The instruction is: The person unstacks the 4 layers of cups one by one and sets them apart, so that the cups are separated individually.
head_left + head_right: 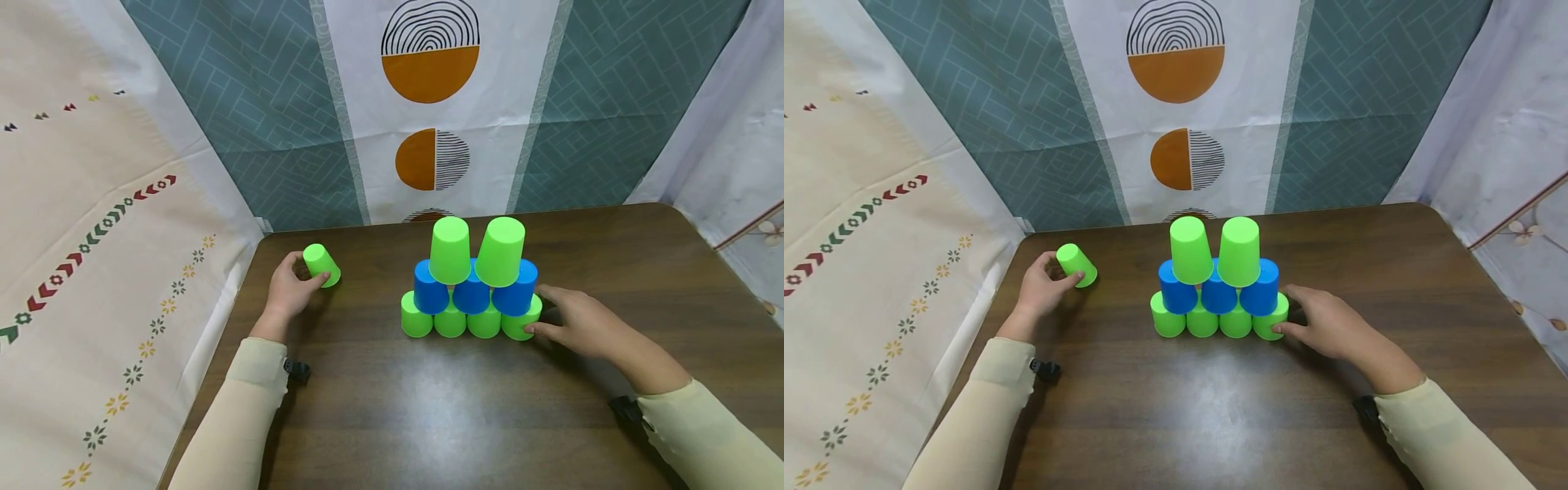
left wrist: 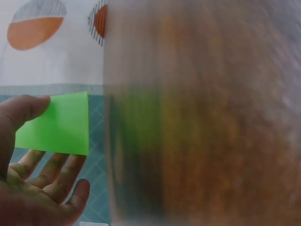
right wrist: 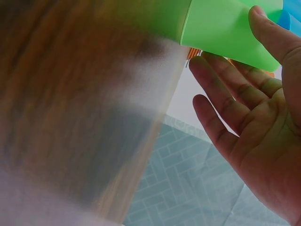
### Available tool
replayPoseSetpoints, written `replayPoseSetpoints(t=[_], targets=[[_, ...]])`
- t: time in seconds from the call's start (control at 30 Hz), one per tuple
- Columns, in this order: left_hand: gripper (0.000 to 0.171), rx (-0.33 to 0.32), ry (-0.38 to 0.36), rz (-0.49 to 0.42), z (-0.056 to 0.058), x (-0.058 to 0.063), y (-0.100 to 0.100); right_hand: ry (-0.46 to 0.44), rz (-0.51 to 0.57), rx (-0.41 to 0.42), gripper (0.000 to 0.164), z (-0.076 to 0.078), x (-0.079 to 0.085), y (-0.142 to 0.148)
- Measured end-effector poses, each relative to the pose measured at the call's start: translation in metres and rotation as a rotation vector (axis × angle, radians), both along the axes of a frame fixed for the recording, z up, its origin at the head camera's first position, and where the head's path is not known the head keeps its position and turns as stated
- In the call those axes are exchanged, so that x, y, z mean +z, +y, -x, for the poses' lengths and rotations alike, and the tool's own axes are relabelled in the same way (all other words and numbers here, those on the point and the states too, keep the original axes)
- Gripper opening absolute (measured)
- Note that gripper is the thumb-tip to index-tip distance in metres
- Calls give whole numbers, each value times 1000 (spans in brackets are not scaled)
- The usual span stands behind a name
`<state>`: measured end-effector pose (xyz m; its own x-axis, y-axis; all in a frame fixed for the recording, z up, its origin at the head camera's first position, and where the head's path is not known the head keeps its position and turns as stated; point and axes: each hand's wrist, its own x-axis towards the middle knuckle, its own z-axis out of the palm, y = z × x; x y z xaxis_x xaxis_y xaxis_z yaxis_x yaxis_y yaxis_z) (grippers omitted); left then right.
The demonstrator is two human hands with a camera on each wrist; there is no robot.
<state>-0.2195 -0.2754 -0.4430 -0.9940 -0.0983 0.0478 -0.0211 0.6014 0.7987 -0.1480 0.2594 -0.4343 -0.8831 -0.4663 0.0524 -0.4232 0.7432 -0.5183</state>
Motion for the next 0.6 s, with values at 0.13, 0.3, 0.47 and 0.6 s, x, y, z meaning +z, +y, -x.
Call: replayPoseSetpoints(t=[0.13, 0.3, 0.47, 0.6], targets=[[63, 4, -48, 27, 1, -6, -5, 0, 3, 2, 73, 0, 0, 0], [64, 0, -73, 15, 1, -9, -6, -4, 3, 1, 72, -1, 0, -1], [64, -5, -80, 27, 1, -10, -7, -4, 5, 2, 71, -1, 0, 0], [64, -7, -86, 17, 2, -11, -7, 1, 9, 3, 70, -1, 0, 1]])
